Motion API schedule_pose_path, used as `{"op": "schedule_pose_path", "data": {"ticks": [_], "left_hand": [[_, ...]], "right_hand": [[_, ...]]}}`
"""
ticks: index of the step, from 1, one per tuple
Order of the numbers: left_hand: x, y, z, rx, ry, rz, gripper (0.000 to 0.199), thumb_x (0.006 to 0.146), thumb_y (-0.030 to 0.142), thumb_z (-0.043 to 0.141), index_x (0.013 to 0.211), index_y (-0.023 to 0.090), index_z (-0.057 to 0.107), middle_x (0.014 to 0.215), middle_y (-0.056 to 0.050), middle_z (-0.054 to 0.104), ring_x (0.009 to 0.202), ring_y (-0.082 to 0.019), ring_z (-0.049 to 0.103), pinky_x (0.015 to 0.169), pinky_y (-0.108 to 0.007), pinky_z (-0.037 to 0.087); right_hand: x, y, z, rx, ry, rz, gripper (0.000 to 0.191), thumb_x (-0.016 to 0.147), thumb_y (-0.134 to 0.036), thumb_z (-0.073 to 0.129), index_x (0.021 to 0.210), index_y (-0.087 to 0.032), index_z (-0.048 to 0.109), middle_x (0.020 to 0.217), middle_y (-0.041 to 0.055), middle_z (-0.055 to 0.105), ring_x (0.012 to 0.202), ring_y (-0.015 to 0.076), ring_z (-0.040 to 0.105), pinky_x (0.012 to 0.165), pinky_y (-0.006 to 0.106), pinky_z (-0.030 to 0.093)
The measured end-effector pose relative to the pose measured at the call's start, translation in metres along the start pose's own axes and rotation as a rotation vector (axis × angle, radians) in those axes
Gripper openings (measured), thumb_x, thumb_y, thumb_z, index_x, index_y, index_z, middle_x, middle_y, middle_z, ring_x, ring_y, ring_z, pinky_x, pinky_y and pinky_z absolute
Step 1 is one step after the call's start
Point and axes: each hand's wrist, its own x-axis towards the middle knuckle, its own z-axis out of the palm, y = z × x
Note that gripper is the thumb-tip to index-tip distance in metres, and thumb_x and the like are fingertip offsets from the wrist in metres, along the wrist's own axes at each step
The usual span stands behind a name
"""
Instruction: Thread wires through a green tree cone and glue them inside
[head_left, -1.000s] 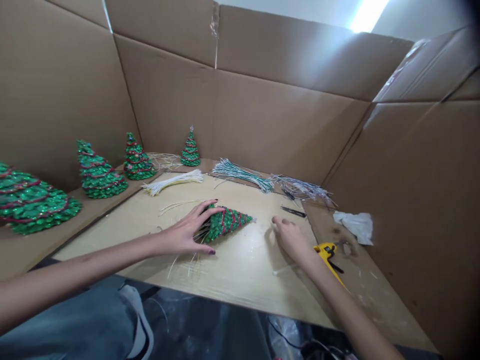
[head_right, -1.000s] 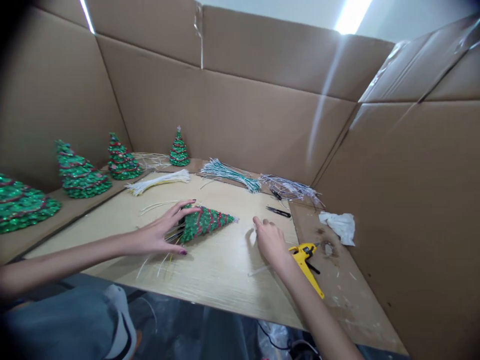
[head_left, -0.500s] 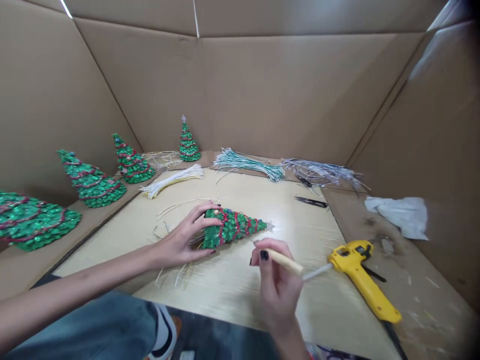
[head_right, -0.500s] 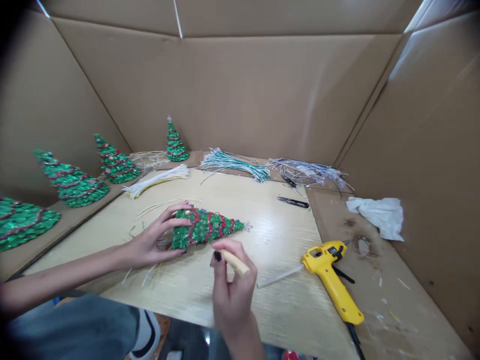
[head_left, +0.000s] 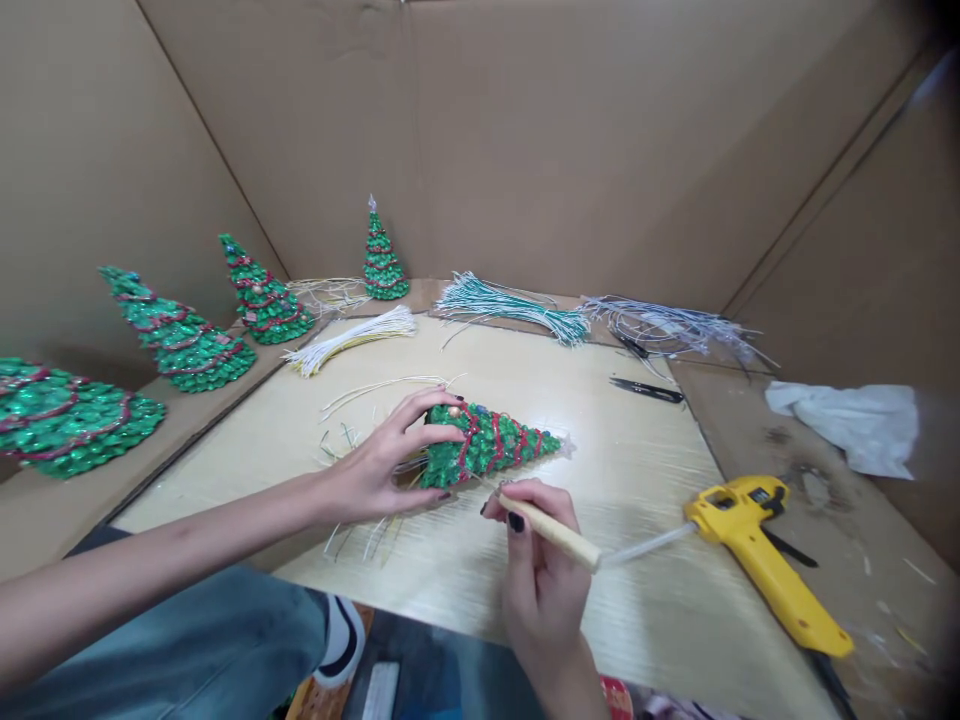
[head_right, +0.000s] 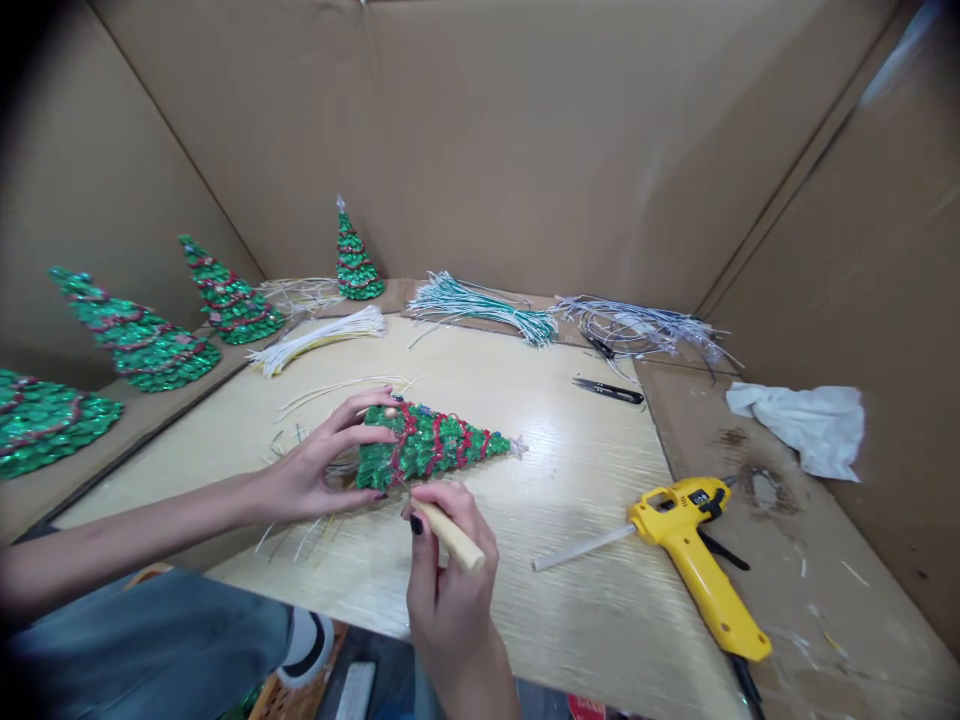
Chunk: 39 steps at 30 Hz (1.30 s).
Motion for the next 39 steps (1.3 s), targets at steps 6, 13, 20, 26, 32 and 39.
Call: {"op": "schedule_pose_path", "data": {"ticks": [6,13,20,26,32,39], "left_hand": [[0.002,0.003,0.0,-0.008,0.013,0.015,0.062,0.084,0.026,0.073,0.136,0.039,0.043,0.148,-0.008,0.036,0.146,-0.033,0.03,0.121,-0.058,0.031],[0.002,0.002,0.002,-0.011,0.049,0.08,0.056,0.084,0.025,0.073,0.135,0.029,0.048,0.146,-0.013,0.039,0.144,-0.033,0.033,0.118,-0.058,0.033],[0.005,0.003,0.002,-0.016,0.044,0.063,0.053,0.085,0.026,0.073,0.133,0.026,0.05,0.146,-0.014,0.04,0.143,-0.033,0.033,0.118,-0.055,0.034],[0.005,0.004,0.0,-0.007,0.024,0.061,0.053,0.086,0.025,0.072,0.133,0.027,0.05,0.146,-0.013,0.039,0.143,-0.032,0.033,0.117,-0.055,0.034],[0.005,0.004,0.001,-0.002,0.033,0.071,0.053,0.086,0.026,0.073,0.133,0.027,0.049,0.146,-0.014,0.04,0.142,-0.032,0.034,0.117,-0.055,0.034],[0.005,0.004,0.002,0.007,0.031,0.074,0.054,0.085,0.028,0.074,0.133,0.027,0.05,0.146,-0.014,0.04,0.142,-0.032,0.036,0.116,-0.053,0.036]], "right_hand": [[0.004,0.0,0.001,-0.123,-0.037,-0.094,0.028,0.096,-0.009,0.046,0.114,-0.027,0.056,0.091,0.0008,0.062,0.083,0.0148,0.061,0.077,0.028,0.051],[0.005,0.001,0.005,-0.145,-0.061,-0.208,0.03,0.094,-0.005,0.048,0.117,-0.023,0.056,0.09,0.0029,0.063,0.082,0.0161,0.061,0.074,0.031,0.052],[0.008,-0.001,0.005,-0.114,-0.052,-0.256,0.034,0.093,-0.002,0.047,0.117,-0.022,0.058,0.091,0.0023,0.062,0.083,0.0147,0.059,0.077,0.03,0.051],[0.006,0.003,0.002,-0.148,-0.002,-0.196,0.027,0.094,-0.006,0.046,0.111,-0.024,0.056,0.09,0.0008,0.061,0.082,0.0143,0.06,0.073,0.028,0.049],[0.007,0.002,0.006,-0.154,0.006,-0.248,0.028,0.094,-0.005,0.045,0.111,-0.023,0.057,0.092,0.0013,0.063,0.086,0.0142,0.06,0.078,0.028,0.05],[0.011,0.001,0.005,-0.256,0.017,-0.267,0.022,0.095,-0.008,0.044,0.105,-0.023,0.058,0.088,0.0014,0.063,0.082,0.0147,0.061,0.075,0.03,0.051]]}}
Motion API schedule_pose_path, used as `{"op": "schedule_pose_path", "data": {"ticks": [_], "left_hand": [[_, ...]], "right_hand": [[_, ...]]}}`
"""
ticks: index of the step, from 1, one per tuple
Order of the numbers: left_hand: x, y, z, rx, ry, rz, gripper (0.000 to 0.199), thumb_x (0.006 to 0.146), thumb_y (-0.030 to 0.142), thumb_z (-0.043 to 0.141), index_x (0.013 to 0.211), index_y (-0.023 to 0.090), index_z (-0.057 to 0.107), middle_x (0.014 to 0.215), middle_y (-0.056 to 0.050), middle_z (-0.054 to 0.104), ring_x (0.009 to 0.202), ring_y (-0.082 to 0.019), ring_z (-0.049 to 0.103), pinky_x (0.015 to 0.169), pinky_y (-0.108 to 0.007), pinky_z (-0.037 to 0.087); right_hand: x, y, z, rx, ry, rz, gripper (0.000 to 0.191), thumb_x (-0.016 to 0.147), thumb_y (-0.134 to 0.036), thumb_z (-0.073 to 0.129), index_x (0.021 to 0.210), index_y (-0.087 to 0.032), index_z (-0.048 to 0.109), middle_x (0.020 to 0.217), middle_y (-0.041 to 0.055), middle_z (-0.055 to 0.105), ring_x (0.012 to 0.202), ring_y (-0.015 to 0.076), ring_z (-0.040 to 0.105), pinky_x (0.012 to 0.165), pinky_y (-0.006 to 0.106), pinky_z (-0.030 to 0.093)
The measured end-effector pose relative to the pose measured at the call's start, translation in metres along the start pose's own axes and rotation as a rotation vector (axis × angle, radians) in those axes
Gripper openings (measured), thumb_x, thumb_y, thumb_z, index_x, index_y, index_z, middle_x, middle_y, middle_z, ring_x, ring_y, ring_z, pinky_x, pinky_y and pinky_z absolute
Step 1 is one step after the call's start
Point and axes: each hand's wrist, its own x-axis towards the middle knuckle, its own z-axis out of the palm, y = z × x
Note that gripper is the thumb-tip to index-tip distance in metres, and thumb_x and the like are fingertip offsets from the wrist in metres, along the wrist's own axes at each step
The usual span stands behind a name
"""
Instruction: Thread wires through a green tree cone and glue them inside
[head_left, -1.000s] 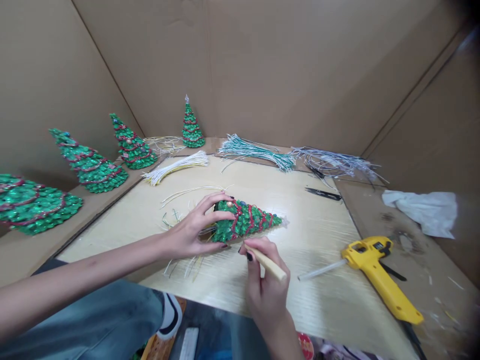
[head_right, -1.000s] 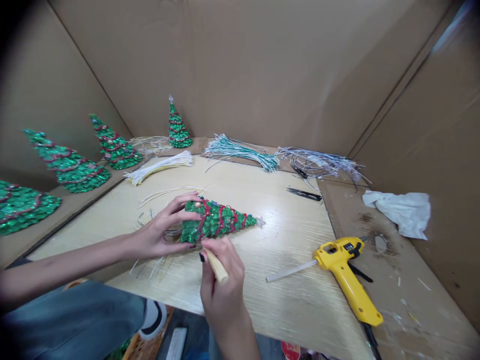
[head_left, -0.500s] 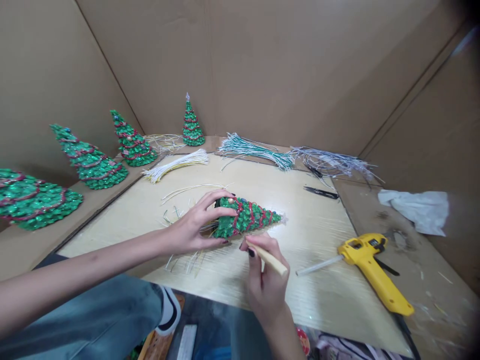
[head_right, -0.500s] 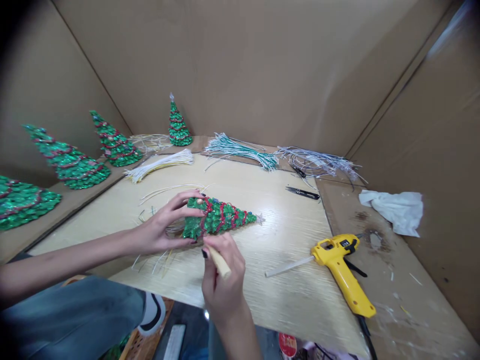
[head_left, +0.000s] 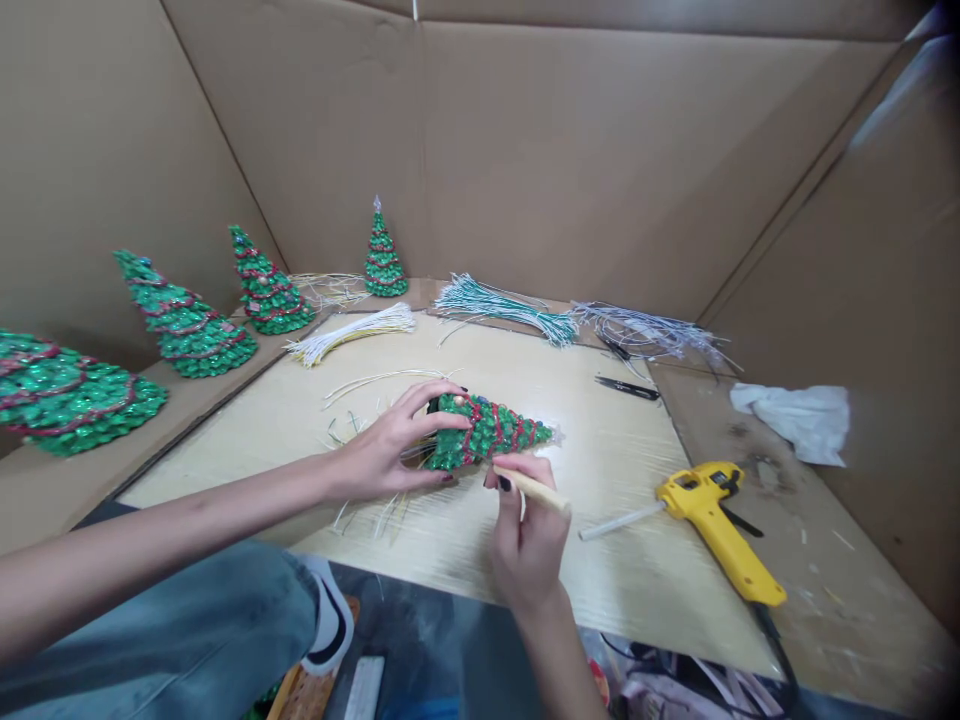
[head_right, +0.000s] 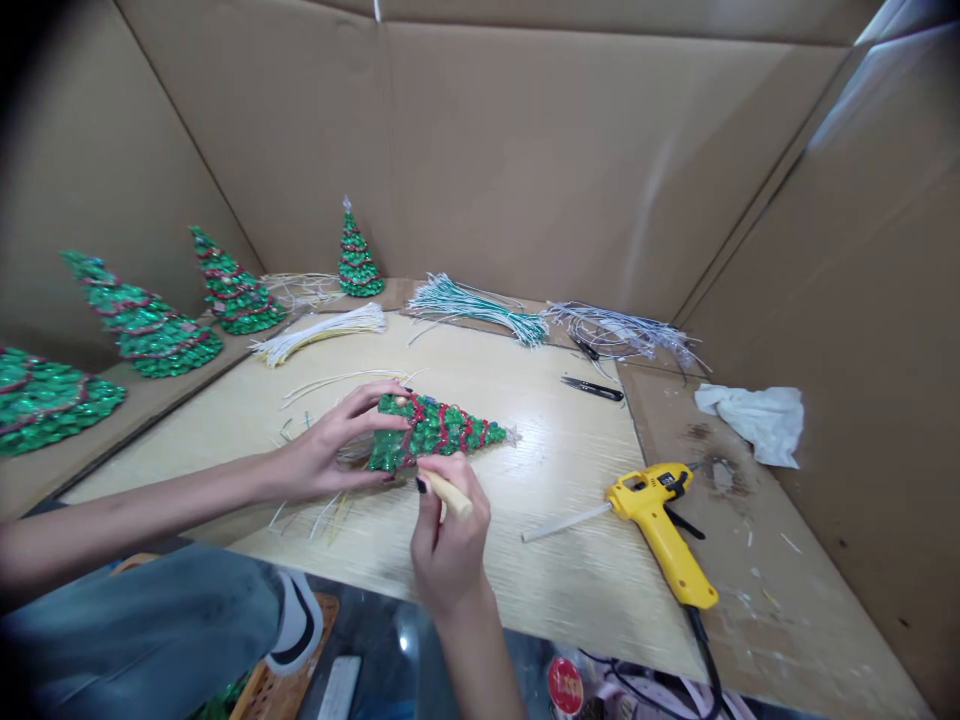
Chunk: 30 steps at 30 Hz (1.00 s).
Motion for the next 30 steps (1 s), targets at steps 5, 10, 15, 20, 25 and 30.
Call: {"op": "schedule_pose_path", "data": {"ticks": [5,10,15,20,25,30], "left_hand": [[-0.001,0.0,0.0,-0.002,0.003,0.002,0.053,0.086,0.028,0.073,0.133,0.026,0.05,0.146,-0.014,0.04,0.142,-0.032,0.035,0.115,-0.053,0.037],[-0.001,0.001,-0.001,0.004,0.006,0.009,0.053,0.085,0.031,0.074,0.132,0.026,0.051,0.145,-0.015,0.042,0.139,-0.033,0.039,0.113,-0.054,0.039],[0.0,0.003,0.002,0.008,0.033,0.012,0.053,0.085,0.031,0.074,0.132,0.026,0.051,0.144,-0.015,0.043,0.138,-0.032,0.039,0.113,-0.053,0.039],[0.0,0.004,0.002,0.007,0.041,0.022,0.054,0.082,0.031,0.076,0.132,0.026,0.053,0.144,-0.014,0.045,0.138,-0.033,0.041,0.113,-0.052,0.039],[0.0,0.005,0.002,0.017,0.059,0.017,0.053,0.083,0.03,0.075,0.131,0.026,0.053,0.143,-0.015,0.045,0.137,-0.033,0.041,0.112,-0.054,0.04],[-0.001,0.007,0.001,0.011,0.07,0.032,0.053,0.082,0.029,0.076,0.13,0.024,0.054,0.142,-0.016,0.046,0.136,-0.033,0.042,0.112,-0.053,0.04]], "right_hand": [[0.003,-0.002,0.005,-0.023,-0.001,-0.059,0.023,0.095,-0.007,0.043,0.104,-0.022,0.058,0.087,0.0023,0.064,0.081,0.0153,0.06,0.075,0.03,0.051],[0.009,-0.002,-0.002,-0.063,-0.057,-0.086,0.021,0.096,-0.008,0.043,0.104,-0.021,0.057,0.083,0.0011,0.062,0.076,0.0143,0.06,0.07,0.028,0.05],[0.018,-0.008,-0.005,-0.159,-0.048,-0.12,0.02,0.095,-0.007,0.043,0.102,-0.022,0.055,0.087,0.002,0.063,0.079,0.0147,0.063,0.071,0.028,0.051],[0.025,-0.013,-0.009,-0.194,-0.15,-0.146,0.019,0.096,-0.008,0.044,0.103,-0.022,0.055,0.085,0.0016,0.063,0.075,0.0139,0.063,0.067,0.026,0.051],[0.028,-0.012,-0.008,-0.189,-0.137,-0.181,0.02,0.096,-0.007,0.043,0.104,-0.023,0.054,0.089,0.0032,0.066,0.077,0.0155,0.065,0.065,0.028,0.05],[0.028,-0.01,-0.008,-0.154,-0.153,-0.132,0.019,0.096,-0.008,0.043,0.098,-0.022,0.055,0.088,0.0029,0.066,0.071,0.0138,0.063,0.063,0.027,0.049]]}}
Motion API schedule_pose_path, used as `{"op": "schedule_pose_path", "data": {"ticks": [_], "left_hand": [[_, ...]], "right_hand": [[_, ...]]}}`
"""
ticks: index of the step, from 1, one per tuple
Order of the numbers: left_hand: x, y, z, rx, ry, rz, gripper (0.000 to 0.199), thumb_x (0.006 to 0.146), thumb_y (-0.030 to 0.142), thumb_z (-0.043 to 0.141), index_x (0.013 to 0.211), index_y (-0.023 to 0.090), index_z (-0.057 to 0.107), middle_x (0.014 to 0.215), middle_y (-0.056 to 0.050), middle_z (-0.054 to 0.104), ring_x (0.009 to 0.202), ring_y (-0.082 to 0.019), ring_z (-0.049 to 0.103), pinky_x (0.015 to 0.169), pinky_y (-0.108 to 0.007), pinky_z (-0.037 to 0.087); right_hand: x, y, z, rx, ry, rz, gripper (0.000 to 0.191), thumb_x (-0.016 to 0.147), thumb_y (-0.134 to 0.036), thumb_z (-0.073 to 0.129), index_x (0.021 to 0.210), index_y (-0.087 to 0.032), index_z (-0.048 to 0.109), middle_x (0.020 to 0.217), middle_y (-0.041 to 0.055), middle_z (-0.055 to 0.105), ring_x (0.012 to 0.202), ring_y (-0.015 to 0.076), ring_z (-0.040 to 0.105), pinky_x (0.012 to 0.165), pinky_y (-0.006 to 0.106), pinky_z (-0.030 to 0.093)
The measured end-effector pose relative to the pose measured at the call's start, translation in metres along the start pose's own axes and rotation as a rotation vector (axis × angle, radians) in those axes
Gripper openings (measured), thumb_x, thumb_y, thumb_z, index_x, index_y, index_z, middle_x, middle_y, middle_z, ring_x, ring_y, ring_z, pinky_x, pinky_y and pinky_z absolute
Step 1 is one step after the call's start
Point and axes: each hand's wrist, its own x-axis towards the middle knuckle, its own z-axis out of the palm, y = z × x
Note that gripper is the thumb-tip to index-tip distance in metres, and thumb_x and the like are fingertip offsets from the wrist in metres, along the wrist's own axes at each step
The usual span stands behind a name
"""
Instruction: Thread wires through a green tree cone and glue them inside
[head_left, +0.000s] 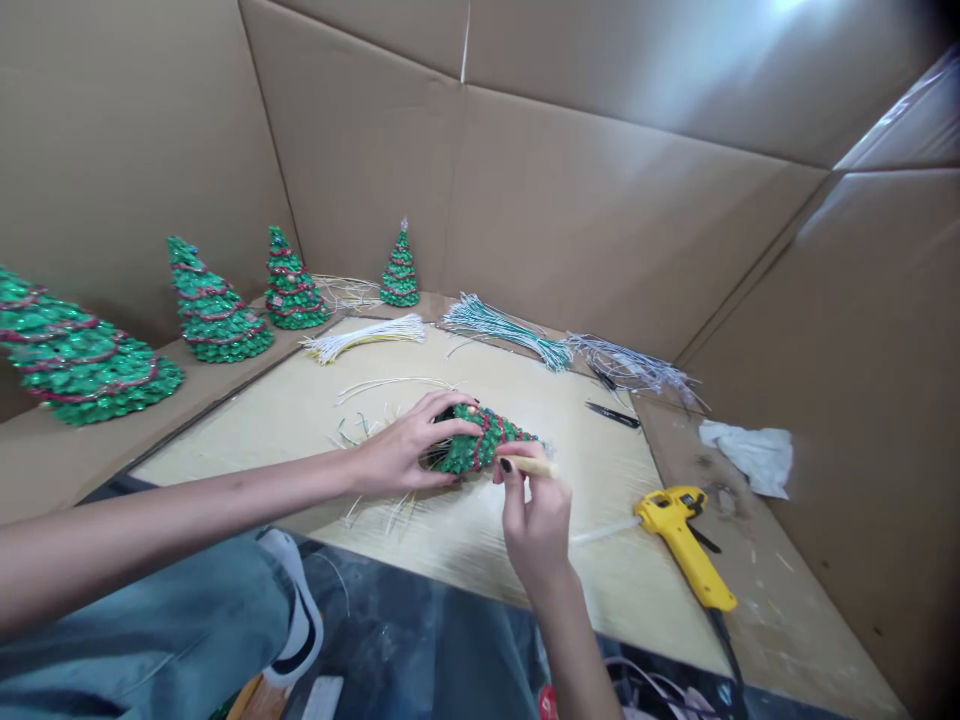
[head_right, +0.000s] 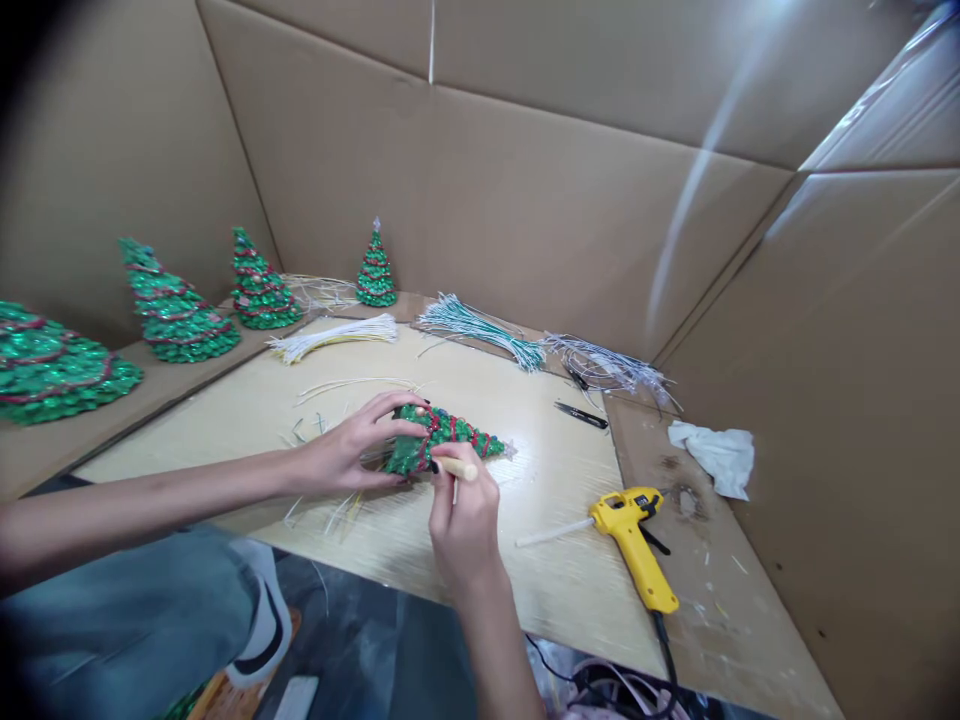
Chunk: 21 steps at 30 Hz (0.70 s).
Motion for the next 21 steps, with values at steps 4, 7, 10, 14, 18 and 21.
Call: {"op": "schedule_pose_path", "data": {"ticks": [4,7,10,14,18,21], "left_hand": [[0.0,0.0,0.0,-0.007,0.008,-0.013,0.052,0.083,0.031,0.075,0.13,0.024,0.054,0.143,-0.016,0.046,0.137,-0.034,0.042,0.112,-0.054,0.04],[-0.001,-0.001,0.002,-0.004,0.008,0.008,0.052,0.083,0.031,0.075,0.131,0.024,0.054,0.144,-0.016,0.045,0.138,-0.033,0.041,0.113,-0.054,0.039],[-0.002,-0.003,0.004,0.001,0.019,0.005,0.054,0.083,0.032,0.075,0.132,0.024,0.054,0.145,-0.016,0.045,0.139,-0.033,0.04,0.114,-0.054,0.038],[-0.001,-0.005,0.004,0.011,0.005,0.0,0.054,0.082,0.031,0.075,0.132,0.024,0.054,0.146,-0.015,0.045,0.14,-0.033,0.04,0.114,-0.053,0.037],[0.0,-0.009,0.003,0.023,0.012,-0.049,0.055,0.081,0.029,0.076,0.131,0.026,0.054,0.147,-0.014,0.044,0.139,-0.033,0.042,0.113,-0.052,0.039],[-0.001,-0.014,0.005,0.048,0.009,-0.076,0.054,0.081,0.028,0.074,0.131,0.027,0.054,0.148,-0.013,0.043,0.139,-0.033,0.042,0.114,-0.051,0.039]], "right_hand": [[0.003,0.0,-0.002,0.013,-0.024,-0.015,0.018,0.096,-0.011,0.042,0.099,-0.022,0.056,0.088,0.0034,0.067,0.073,0.015,0.064,0.065,0.028,0.049],[0.006,-0.001,-0.002,0.013,-0.058,0.018,0.018,0.097,-0.012,0.04,0.099,-0.021,0.056,0.087,0.0032,0.066,0.071,0.014,0.063,0.063,0.026,0.048],[0.007,-0.002,-0.001,0.007,-0.086,0.032,0.017,0.098,-0.016,0.041,0.095,-0.021,0.056,0.088,0.0047,0.066,0.079,0.016,0.064,0.071,0.029,0.05],[0.005,0.0,-0.006,0.001,-0.114,0.083,0.018,0.1,-0.021,0.037,0.096,-0.021,0.054,0.078,0.001,0.063,0.067,0.0134,0.062,0.065,0.026,0.05],[0.007,0.019,-0.041,-0.138,-0.081,0.197,0.026,0.104,-0.026,0.028,0.101,-0.019,0.053,0.077,0.0009,0.059,0.067,0.014,0.06,0.066,0.027,0.05],[0.01,0.044,-0.081,-0.351,-0.095,0.287,0.027,0.099,-0.02,0.031,0.109,-0.017,0.055,0.099,0.0089,0.065,0.082,0.0181,0.062,0.077,0.033,0.05]]}}
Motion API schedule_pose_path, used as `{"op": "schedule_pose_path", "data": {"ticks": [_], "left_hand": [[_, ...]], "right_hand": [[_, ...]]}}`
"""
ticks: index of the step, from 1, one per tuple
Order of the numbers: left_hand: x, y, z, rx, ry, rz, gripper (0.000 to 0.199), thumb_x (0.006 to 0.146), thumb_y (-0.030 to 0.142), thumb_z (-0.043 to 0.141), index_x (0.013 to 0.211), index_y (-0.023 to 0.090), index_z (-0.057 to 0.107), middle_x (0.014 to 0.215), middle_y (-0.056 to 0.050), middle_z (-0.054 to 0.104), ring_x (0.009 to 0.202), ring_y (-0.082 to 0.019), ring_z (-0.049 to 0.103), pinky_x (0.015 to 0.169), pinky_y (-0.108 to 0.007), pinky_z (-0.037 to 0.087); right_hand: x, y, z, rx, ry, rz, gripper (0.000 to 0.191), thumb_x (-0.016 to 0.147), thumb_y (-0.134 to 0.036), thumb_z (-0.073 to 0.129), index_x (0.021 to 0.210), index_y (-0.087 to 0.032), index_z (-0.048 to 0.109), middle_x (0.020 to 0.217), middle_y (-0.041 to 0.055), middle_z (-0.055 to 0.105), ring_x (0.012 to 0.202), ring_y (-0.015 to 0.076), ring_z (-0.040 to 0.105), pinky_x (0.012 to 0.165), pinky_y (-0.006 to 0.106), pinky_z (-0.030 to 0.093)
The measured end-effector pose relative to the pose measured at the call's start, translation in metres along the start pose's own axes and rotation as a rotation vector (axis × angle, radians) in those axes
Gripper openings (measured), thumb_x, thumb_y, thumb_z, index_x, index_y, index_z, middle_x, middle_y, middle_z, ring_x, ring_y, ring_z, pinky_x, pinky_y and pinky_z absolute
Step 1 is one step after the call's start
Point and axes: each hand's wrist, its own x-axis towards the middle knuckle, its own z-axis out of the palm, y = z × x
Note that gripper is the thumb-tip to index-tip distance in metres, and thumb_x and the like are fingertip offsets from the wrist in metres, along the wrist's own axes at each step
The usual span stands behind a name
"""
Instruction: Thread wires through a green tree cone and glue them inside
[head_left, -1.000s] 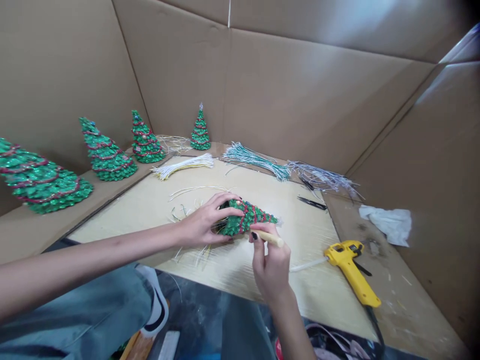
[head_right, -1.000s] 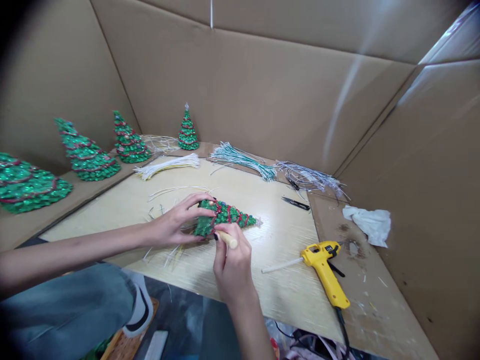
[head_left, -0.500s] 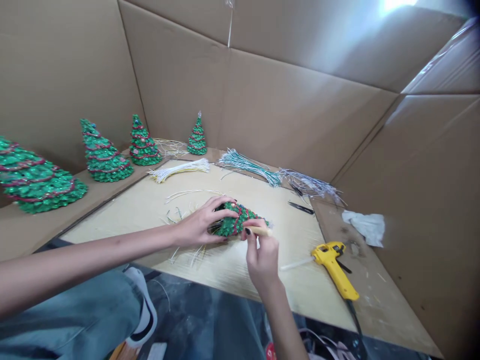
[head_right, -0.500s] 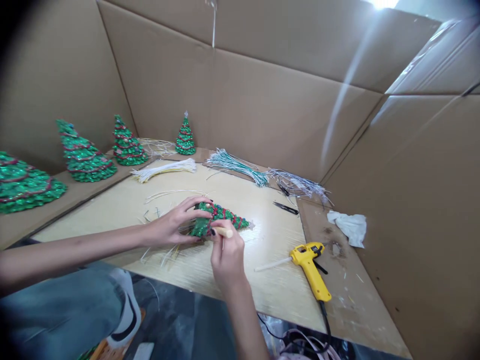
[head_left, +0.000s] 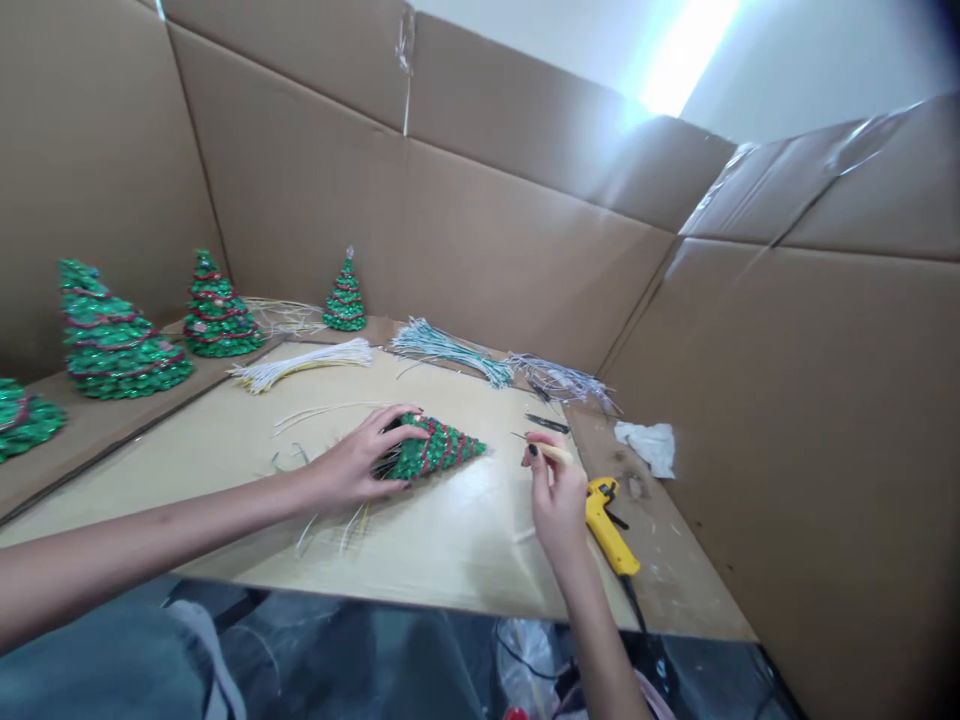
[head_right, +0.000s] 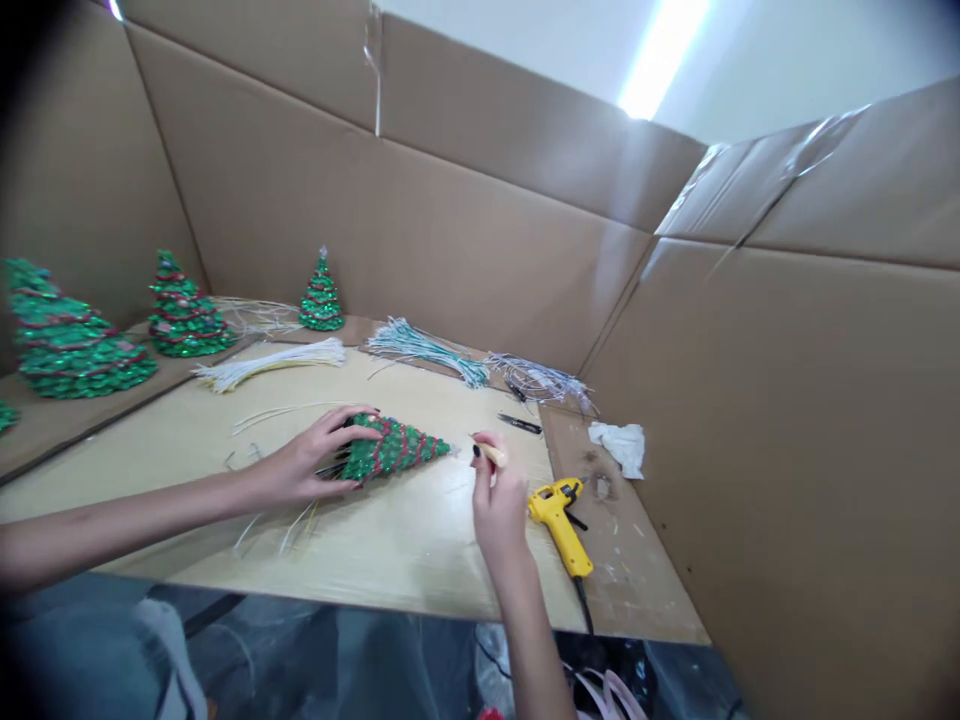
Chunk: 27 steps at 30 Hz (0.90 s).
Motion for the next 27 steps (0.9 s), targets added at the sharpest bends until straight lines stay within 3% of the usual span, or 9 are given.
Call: {"op": "schedule_pose_path", "data": {"ticks": [4,9,11,15,17,20,23,25,27], "left_hand": [[-0.002,-0.005,0.006,0.024,0.018,-0.005,0.053,0.084,0.028,0.07,0.133,0.031,0.052,0.151,-0.011,0.039,0.142,-0.033,0.037,0.115,-0.052,0.037],[0.002,-0.007,0.014,0.039,0.026,-0.008,0.054,0.082,0.024,0.069,0.133,0.031,0.052,0.15,-0.01,0.039,0.142,-0.034,0.036,0.115,-0.053,0.038],[0.004,-0.006,0.016,0.041,0.034,-0.005,0.053,0.082,0.023,0.069,0.132,0.031,0.052,0.15,-0.01,0.039,0.141,-0.034,0.037,0.114,-0.053,0.039],[0.004,-0.006,0.016,0.053,0.051,0.01,0.055,0.08,0.023,0.069,0.133,0.03,0.053,0.15,-0.011,0.041,0.14,-0.034,0.04,0.113,-0.052,0.041],[0.002,-0.006,0.016,0.062,0.045,0.019,0.058,0.079,0.021,0.069,0.134,0.031,0.052,0.15,-0.011,0.041,0.14,-0.034,0.04,0.113,-0.052,0.042],[0.0,-0.006,0.016,0.074,0.053,0.035,0.061,0.079,0.02,0.069,0.136,0.031,0.051,0.15,-0.01,0.041,0.141,-0.034,0.038,0.114,-0.053,0.041],[0.001,-0.007,0.016,0.087,0.05,0.046,0.061,0.079,0.02,0.068,0.136,0.031,0.049,0.15,-0.011,0.041,0.143,-0.034,0.036,0.114,-0.054,0.04],[0.001,-0.007,0.016,0.088,0.027,0.043,0.062,0.08,0.019,0.067,0.137,0.031,0.047,0.151,-0.011,0.04,0.143,-0.035,0.036,0.114,-0.054,0.04],[0.002,-0.008,0.015,0.082,0.005,0.035,0.063,0.08,0.02,0.066,0.139,0.032,0.045,0.152,-0.011,0.037,0.143,-0.035,0.035,0.114,-0.056,0.04]], "right_hand": [[0.005,0.041,-0.021,-0.325,-0.171,0.126,0.032,0.085,-0.004,0.043,0.102,-0.017,0.067,0.102,0.0131,0.068,0.103,0.0254,0.059,0.092,0.037,0.044],[0.009,0.059,-0.007,-0.613,-0.34,0.275,0.025,0.088,-0.012,0.051,0.103,-0.01,0.071,0.11,0.0231,0.067,0.113,0.0365,0.056,0.094,0.049,0.039],[0.015,0.06,-0.003,-0.66,-0.383,0.304,0.027,0.09,-0.019,0.055,0.111,-0.009,0.07,0.116,0.0241,0.066,0.116,0.0394,0.055,0.094,0.052,0.039],[0.02,0.052,-0.005,-0.674,-0.404,0.31,0.054,0.089,-0.028,0.062,0.14,-0.012,0.054,0.127,0.0237,0.063,0.12,0.0428,0.054,0.096,0.057,0.04],[0.008,0.045,-0.007,-0.662,-0.384,0.281,0.057,0.093,-0.03,0.057,0.146,-0.014,0.047,0.132,0.0216,0.061,0.124,0.0411,0.053,0.1,0.057,0.04],[-0.029,0.035,-0.002,-0.593,-0.28,0.179,0.048,0.1,-0.03,0.044,0.146,-0.019,0.045,0.141,0.0156,0.056,0.13,0.0314,0.05,0.108,0.049,0.04],[-0.068,0.03,0.012,-0.332,0.107,-0.115,0.041,0.098,-0.02,0.042,0.139,-0.023,0.049,0.132,0.0133,0.062,0.123,0.0275,0.057,0.1,0.045,0.049],[-0.08,0.029,0.021,-0.269,0.186,-0.263,0.039,0.096,-0.018,0.046,0.133,-0.024,0.053,0.123,0.0123,0.066,0.115,0.0278,0.062,0.094,0.045,0.053],[-0.081,0.028,0.025,-0.23,0.24,-0.244,0.035,0.095,-0.017,0.046,0.127,-0.024,0.056,0.116,0.0112,0.068,0.108,0.0272,0.065,0.089,0.044,0.054]]}}
